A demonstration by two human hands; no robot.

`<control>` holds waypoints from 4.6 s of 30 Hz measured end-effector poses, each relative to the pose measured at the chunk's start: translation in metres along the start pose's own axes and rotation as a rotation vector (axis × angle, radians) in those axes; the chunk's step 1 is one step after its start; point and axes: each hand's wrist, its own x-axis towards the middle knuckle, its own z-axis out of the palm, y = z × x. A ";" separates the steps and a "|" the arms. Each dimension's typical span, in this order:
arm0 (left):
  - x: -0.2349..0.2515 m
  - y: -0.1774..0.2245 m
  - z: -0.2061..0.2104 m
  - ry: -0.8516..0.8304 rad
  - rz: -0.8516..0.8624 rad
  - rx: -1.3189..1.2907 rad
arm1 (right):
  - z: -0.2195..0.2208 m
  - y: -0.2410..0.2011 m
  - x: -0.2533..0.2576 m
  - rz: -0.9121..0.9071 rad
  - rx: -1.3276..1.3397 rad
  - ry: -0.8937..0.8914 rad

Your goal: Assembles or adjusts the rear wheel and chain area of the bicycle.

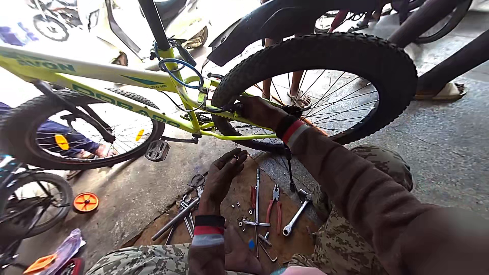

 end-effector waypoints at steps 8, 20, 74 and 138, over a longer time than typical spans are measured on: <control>0.006 -0.022 -0.022 0.224 -0.076 0.279 | -0.001 0.004 0.006 0.045 0.070 0.053; -0.021 -0.215 -0.136 0.266 -0.663 1.306 | 0.000 0.003 0.008 0.029 0.061 0.046; -0.018 -0.211 -0.147 0.300 -0.815 1.390 | 0.001 0.001 0.008 0.053 0.111 0.046; 0.107 -0.196 -0.148 0.319 -0.596 1.205 | -0.001 0.004 0.005 0.006 -0.017 0.055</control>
